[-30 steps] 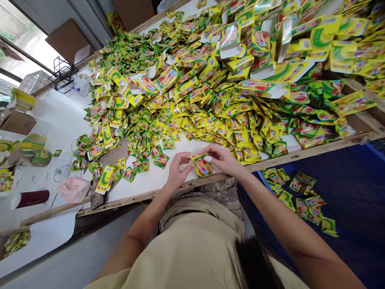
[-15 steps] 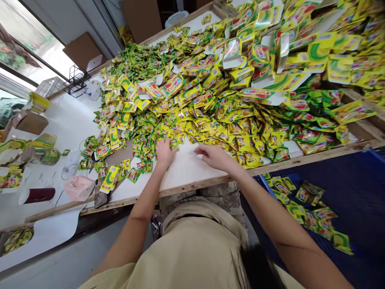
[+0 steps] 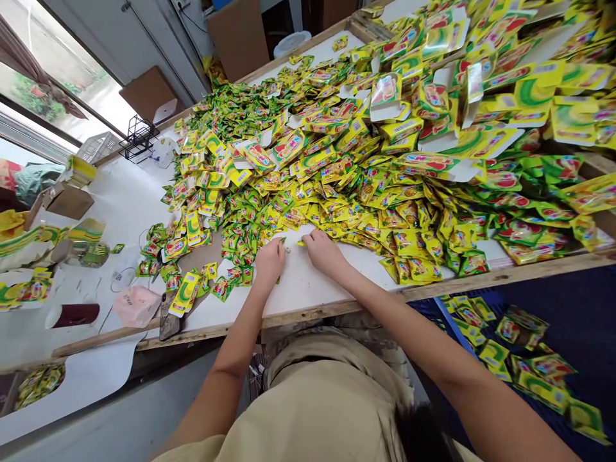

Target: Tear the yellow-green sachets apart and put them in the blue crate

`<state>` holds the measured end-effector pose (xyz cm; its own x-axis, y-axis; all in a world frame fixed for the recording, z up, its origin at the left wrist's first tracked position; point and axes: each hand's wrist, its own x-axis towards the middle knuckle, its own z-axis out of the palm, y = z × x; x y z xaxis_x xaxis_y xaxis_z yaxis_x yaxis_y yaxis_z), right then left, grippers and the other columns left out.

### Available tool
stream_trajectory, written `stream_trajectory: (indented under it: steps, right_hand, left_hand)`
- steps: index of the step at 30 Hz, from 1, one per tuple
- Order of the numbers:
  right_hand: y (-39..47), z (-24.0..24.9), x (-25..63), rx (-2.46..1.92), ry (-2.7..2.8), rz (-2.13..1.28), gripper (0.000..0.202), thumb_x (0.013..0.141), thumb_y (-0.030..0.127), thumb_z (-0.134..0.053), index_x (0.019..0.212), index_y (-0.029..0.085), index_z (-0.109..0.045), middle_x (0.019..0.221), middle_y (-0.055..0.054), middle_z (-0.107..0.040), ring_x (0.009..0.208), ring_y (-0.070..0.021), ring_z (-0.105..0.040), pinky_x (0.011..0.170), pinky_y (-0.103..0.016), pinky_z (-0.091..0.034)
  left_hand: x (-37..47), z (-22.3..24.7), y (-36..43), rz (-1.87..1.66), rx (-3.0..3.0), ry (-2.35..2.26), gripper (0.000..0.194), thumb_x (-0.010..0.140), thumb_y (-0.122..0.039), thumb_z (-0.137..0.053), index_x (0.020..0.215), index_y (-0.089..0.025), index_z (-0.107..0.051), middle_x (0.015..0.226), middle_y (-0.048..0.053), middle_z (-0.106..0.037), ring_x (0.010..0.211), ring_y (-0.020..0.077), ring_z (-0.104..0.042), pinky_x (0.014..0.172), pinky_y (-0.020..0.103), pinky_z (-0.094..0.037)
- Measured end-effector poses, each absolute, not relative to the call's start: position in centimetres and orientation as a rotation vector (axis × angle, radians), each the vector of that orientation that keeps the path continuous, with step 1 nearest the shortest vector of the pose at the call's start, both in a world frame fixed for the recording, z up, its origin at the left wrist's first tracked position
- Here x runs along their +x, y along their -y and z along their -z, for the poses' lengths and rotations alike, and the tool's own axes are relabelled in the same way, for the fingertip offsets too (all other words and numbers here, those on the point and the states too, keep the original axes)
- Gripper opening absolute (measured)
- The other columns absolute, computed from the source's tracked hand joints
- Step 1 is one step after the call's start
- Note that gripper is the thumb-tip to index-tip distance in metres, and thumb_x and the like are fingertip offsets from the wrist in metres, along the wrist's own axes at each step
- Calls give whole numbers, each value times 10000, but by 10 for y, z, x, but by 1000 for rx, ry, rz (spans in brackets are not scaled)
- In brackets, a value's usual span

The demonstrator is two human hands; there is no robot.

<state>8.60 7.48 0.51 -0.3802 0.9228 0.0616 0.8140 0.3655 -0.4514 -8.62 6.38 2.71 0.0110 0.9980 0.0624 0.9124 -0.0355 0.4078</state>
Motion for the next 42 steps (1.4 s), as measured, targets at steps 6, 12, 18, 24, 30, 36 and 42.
stream_trajectory:
  steps: [6,12,18,24,30,36,42]
  right_hand:
    - [-66,-15,94,-1232,1480,-1356,147,829,287,-518,922,187,-574,824,-38,-607,746,-182,-598,660,-325,-528]
    - [-54,-25,86,-1011,980,-1684,387,565,362,-798,761,199,-506,683,35,-608,550,-109,-581,491,-252,-527]
    - [-50,-31,94,-1036,903,-1616,416,499,320,-849,726,190,-525,585,69,-564,484,-88,-553,459,-230,-515]
    - [-43,-40,94,-1042,845,-1625,446,444,329,-872,658,183,-509,579,70,-556,490,-91,-573,467,-234,-528]
    - [-37,-39,96,-871,613,-1861,457,463,384,-862,597,180,-476,577,61,-551,509,-78,-559,472,-218,-535]
    - [-39,-34,99,-900,625,-1816,414,480,353,-861,605,177,-507,583,56,-561,492,-69,-543,462,-210,-529]
    - [-40,-29,94,-978,676,-1695,431,468,380,-857,607,186,-499,599,47,-554,568,-102,-565,479,-245,-553]
  left_hand:
    - [-82,-30,-57,-1100,1454,-1655,294,882,-363,-478,966,-165,-678,922,68,-708,831,175,-642,786,300,-501]
    - [-55,-43,-42,-1227,877,-1159,333,778,-449,-640,960,-173,-679,922,47,-702,816,156,-657,777,303,-543]
    - [-49,-50,-40,-1244,794,-1123,381,733,-482,-680,936,-160,-692,887,60,-706,877,187,-664,794,323,-543]
    - [-39,-51,-31,-1267,896,-1127,451,657,-304,-781,1074,-188,-655,935,43,-710,838,147,-650,800,272,-508]
    - [-32,-59,-29,-1317,599,-985,454,606,-255,-798,1029,-187,-647,976,50,-706,861,146,-657,806,270,-506]
    - [-30,-57,-30,-1304,543,-988,460,603,-221,-782,1034,-197,-622,981,50,-703,900,155,-658,834,283,-507]
    - [-23,-52,-33,-1408,515,-1073,332,684,-276,-725,985,-217,-599,999,28,-688,957,150,-645,886,297,-486]
